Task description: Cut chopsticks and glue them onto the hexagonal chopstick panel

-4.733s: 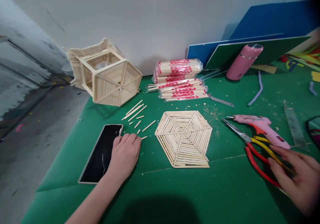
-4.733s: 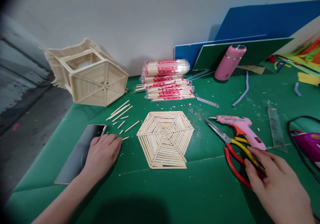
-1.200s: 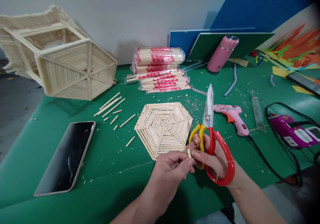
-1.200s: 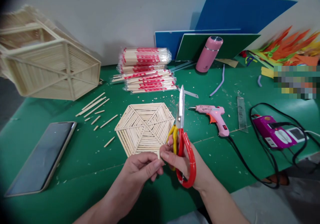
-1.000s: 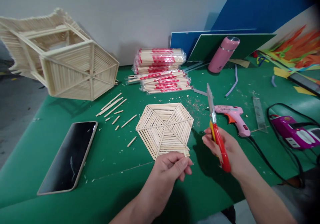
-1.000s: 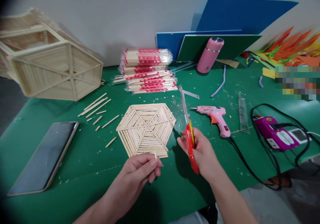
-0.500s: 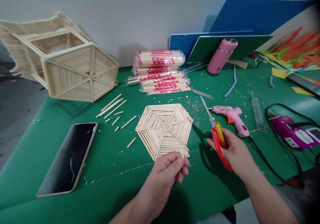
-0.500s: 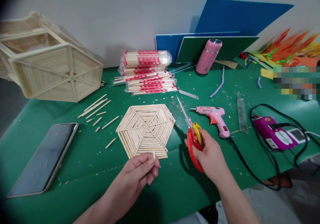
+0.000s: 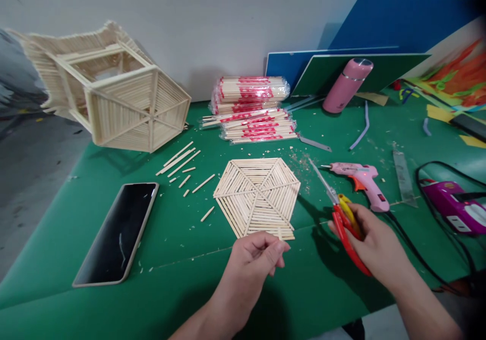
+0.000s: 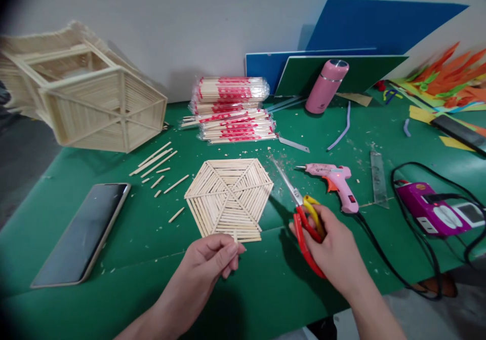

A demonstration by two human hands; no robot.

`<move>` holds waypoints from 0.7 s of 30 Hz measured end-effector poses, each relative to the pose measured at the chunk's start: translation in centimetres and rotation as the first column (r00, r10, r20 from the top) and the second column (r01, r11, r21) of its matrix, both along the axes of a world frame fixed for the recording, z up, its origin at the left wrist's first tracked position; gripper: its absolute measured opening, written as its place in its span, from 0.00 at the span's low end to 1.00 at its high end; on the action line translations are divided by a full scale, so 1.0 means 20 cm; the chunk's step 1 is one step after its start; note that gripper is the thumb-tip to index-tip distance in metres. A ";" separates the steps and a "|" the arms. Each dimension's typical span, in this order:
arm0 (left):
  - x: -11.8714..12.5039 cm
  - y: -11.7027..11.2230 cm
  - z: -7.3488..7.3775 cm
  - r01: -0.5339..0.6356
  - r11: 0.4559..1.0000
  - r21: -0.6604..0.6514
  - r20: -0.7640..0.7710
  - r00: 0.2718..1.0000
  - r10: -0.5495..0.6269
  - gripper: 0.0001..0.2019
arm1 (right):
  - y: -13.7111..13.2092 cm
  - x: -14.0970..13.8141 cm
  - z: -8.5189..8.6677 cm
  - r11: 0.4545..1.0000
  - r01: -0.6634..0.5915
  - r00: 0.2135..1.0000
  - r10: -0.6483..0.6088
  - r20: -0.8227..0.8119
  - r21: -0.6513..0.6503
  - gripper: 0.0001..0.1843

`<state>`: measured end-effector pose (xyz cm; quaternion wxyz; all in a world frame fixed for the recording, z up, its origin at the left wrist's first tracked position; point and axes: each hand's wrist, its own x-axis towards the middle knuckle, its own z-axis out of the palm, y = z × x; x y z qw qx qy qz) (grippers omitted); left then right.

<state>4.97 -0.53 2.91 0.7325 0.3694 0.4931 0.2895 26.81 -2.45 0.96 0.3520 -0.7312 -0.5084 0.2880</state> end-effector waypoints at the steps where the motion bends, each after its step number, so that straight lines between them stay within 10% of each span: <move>1: 0.01 0.00 0.00 0.006 0.999 0.042 -0.031 0.999 -0.005 0.11 | -0.01 -0.04 0.02 0.999 -0.032 0.991 0.028 -0.129 -0.029 0.17; 7: 0.03 0.01 0.03 0.098 0.975 0.198 -0.113 0.991 -0.077 0.13 | 0.01 -0.33 0.11 0.997 -0.075 0.793 0.072 -0.605 0.021 0.16; 21: -0.02 0.04 0.00 0.058 0.998 0.025 0.051 0.997 -0.060 0.10 | 0.06 -0.38 0.10 0.998 -0.050 0.676 0.053 -0.735 0.026 0.16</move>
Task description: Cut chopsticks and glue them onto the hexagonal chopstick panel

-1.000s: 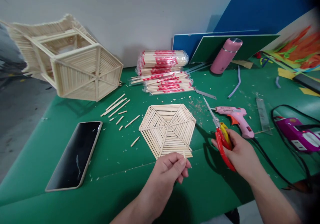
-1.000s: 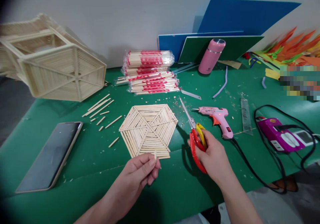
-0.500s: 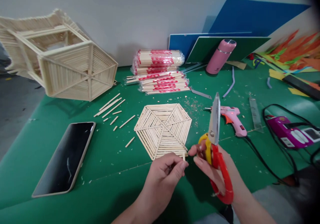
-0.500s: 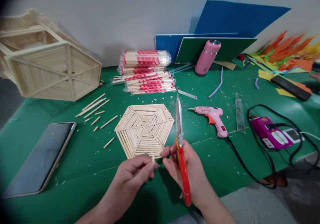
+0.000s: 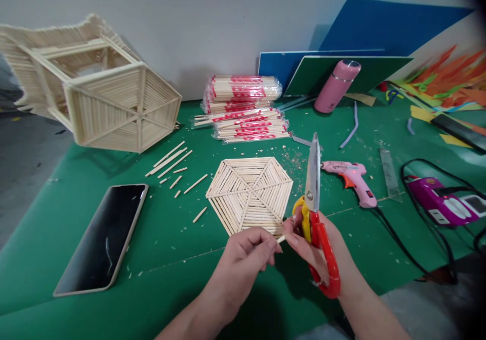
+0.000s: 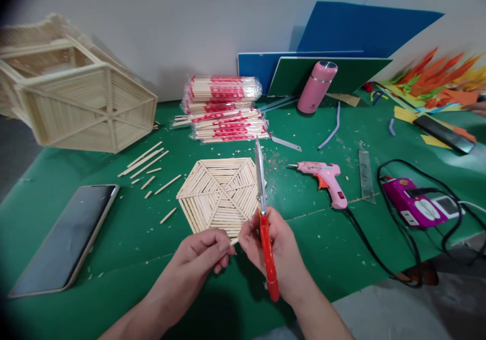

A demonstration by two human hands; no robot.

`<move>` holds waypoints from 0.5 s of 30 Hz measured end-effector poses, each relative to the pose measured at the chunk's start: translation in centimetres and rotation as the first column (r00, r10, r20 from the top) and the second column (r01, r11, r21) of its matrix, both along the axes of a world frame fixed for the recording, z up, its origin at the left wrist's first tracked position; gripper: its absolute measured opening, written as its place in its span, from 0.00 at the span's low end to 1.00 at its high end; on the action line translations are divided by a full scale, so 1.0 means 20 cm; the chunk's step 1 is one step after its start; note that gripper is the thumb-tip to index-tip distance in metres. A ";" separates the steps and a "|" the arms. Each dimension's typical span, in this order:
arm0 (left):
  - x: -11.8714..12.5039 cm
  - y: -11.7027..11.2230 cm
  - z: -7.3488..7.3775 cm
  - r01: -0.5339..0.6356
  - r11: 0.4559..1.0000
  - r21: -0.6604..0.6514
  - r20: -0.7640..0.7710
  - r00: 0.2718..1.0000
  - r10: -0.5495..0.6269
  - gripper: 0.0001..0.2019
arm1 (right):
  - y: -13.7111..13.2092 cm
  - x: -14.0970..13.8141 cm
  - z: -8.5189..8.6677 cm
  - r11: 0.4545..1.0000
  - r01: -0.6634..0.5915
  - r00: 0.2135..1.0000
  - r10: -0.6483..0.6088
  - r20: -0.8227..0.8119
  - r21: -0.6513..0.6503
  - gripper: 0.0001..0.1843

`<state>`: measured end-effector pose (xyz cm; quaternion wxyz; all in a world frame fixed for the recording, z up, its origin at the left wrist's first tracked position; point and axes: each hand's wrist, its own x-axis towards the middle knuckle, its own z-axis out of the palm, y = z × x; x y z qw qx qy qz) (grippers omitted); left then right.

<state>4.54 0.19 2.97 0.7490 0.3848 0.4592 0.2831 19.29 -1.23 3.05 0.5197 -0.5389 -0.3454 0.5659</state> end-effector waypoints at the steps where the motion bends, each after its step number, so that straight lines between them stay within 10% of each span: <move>1: 0.00 0.00 0.00 -0.037 0.999 -0.007 0.006 0.999 0.037 0.11 | 0.00 -0.01 0.00 0.999 0.036 0.999 -0.036 -0.003 0.001 0.16; 15: 0.11 -0.01 0.01 -0.416 0.893 -0.171 0.104 0.894 0.436 0.09 | -0.05 -0.13 -0.05 0.973 0.178 0.979 -0.190 0.076 0.146 0.15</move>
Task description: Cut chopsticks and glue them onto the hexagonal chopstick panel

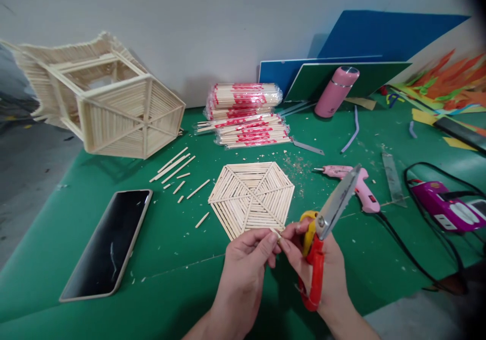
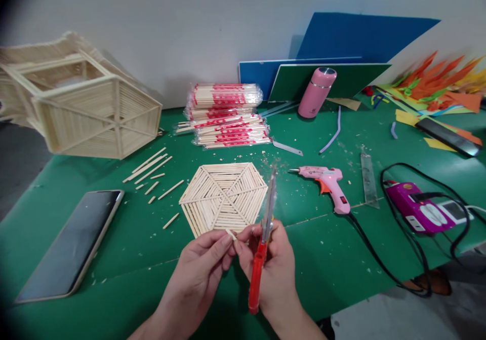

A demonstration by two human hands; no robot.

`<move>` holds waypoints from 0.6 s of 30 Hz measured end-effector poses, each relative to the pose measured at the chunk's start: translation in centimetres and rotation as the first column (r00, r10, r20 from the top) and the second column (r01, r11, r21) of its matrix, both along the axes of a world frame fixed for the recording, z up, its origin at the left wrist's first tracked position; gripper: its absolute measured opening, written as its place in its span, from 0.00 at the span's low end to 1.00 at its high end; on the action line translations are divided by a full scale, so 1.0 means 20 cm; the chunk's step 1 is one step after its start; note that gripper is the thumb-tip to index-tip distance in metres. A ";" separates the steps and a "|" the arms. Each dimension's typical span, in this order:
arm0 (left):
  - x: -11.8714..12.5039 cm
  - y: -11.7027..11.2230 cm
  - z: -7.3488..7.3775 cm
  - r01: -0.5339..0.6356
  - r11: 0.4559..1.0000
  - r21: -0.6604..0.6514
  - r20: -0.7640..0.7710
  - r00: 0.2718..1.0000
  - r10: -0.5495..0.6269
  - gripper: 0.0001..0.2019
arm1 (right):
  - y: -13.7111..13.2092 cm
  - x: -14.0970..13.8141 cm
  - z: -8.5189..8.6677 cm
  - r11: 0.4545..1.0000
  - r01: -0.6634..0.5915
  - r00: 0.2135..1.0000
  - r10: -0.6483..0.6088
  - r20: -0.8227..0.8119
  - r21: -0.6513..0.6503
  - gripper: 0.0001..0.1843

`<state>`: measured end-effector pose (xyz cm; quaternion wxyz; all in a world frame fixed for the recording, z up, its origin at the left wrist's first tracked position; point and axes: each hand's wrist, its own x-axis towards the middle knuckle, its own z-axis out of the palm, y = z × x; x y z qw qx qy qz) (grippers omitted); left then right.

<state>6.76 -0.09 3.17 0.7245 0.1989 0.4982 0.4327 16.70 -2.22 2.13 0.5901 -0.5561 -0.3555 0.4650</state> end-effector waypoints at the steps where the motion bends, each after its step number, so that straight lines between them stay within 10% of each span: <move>1: 0.00 0.00 0.00 -0.004 1.000 -0.010 0.010 1.000 0.004 0.09 | 0.00 -0.01 0.00 1.000 -0.003 1.000 0.003 -0.015 0.009 0.14; 12: -0.06 0.04 -0.02 -0.020 1.000 -0.007 0.100 0.995 0.021 0.09 | -0.05 0.10 -0.01 0.975 -0.137 0.966 0.170 0.193 -0.172 0.16; 18: -0.11 0.08 -0.01 -0.018 1.000 0.000 0.121 0.993 0.018 0.09 | -0.12 0.22 0.00 0.904 -0.241 0.597 0.425 0.681 -0.353 0.19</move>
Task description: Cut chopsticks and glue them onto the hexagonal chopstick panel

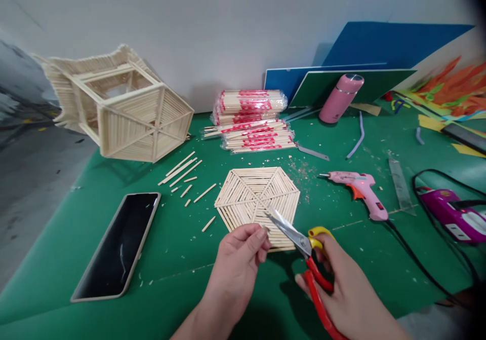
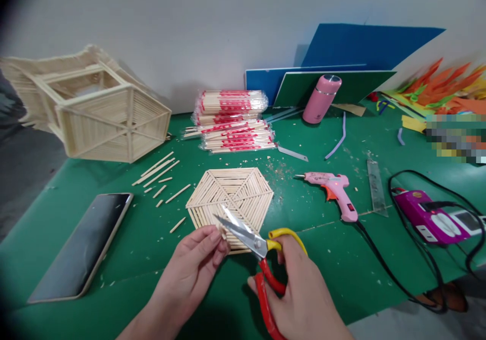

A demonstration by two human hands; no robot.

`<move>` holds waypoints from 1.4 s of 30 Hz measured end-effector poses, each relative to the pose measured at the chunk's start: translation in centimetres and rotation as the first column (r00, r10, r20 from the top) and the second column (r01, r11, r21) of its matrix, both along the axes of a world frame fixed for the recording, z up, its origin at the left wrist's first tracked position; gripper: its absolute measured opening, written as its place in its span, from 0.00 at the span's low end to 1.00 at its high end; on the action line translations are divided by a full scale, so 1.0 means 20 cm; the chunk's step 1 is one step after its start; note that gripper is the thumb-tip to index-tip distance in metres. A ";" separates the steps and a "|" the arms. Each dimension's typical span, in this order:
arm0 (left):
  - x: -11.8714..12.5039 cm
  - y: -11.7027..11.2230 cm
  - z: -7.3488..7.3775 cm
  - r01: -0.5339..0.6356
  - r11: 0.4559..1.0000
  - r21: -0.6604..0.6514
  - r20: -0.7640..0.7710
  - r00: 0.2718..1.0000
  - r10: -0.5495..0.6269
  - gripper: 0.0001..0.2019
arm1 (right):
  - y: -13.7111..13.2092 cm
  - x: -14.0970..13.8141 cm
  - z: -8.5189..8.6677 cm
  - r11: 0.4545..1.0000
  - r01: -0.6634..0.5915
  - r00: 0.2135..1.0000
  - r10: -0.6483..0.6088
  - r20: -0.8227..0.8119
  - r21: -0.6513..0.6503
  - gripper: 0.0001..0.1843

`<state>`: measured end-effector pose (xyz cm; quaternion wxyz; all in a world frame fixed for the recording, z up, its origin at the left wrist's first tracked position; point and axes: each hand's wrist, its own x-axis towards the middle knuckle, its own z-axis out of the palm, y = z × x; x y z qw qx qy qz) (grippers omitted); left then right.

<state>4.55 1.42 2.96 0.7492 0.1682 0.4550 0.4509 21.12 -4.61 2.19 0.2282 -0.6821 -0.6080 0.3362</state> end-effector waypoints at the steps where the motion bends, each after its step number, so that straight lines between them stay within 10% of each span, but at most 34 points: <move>1: 0.00 0.00 0.00 -0.007 1.000 0.003 0.007 1.000 0.007 0.09 | -0.01 0.01 0.00 1.000 -0.031 0.996 0.031 0.085 0.001 0.21; 17: -0.02 -0.02 -0.02 -0.060 0.994 0.087 -0.212 0.974 0.077 0.13 | -0.03 -0.03 -0.04 0.995 -0.103 0.950 0.099 0.295 -0.002 0.29; 42: -0.01 -0.02 -0.02 -0.111 0.990 0.085 -0.106 0.987 0.120 0.11 | 0.00 -0.01 -0.04 0.985 -0.172 0.930 0.156 0.332 0.019 0.27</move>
